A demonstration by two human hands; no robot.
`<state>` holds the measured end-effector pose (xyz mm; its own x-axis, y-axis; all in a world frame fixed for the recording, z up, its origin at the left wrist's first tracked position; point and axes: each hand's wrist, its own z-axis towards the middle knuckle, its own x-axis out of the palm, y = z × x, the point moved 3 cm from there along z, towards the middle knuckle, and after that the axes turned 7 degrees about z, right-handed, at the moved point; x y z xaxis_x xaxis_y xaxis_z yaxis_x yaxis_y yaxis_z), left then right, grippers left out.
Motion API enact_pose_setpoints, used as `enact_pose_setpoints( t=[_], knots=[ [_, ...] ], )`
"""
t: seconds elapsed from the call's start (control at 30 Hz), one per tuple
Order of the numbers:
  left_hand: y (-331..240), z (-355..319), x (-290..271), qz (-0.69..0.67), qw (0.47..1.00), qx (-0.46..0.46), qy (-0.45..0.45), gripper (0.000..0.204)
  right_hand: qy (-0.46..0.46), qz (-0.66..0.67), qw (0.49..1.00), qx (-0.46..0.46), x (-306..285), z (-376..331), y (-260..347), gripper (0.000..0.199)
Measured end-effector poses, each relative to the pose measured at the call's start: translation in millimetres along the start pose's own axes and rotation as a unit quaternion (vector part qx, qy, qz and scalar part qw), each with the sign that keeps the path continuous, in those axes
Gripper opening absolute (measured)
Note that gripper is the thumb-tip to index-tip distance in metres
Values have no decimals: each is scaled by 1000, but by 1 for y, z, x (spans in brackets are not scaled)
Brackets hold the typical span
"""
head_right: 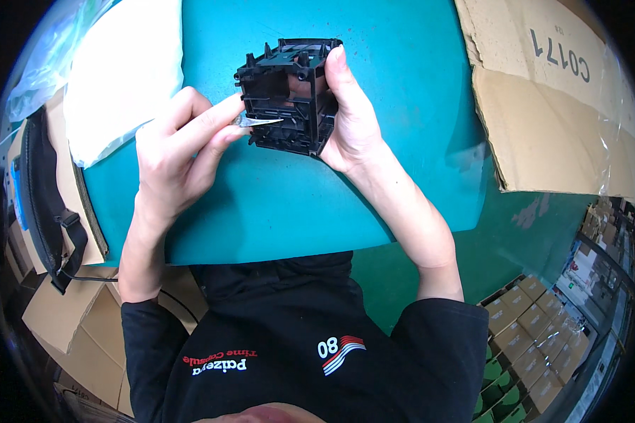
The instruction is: The person uses a small metal tool to pry open and separate the casing of a black electronic device. They then place the disassembled parts into a clear plastic bag and put the bag into a cardboard box. The person repeats this process with another identical device, prying it open and bagging the components.
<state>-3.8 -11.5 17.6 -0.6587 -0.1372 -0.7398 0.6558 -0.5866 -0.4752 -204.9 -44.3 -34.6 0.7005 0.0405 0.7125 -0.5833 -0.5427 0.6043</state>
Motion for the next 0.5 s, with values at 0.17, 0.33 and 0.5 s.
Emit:
enact_pose_setpoints(
  t=[0.17, 0.33, 0.5],
  knots=[
    [-1, 1, -2, 17, 1000, 6, -3, 26, -5, -34, 999, 14, 5, -1, -2, 93],
    [-2, 0, -1, 44, 999, 7, -28, 24, -16, -66, 998, 6, 15, -5, -2, 92],
    [-6, 3, -4, 53, 998, 31, -33, 27, -7, -46, 999, 17, 11, -4, -4, 91]
  ],
)
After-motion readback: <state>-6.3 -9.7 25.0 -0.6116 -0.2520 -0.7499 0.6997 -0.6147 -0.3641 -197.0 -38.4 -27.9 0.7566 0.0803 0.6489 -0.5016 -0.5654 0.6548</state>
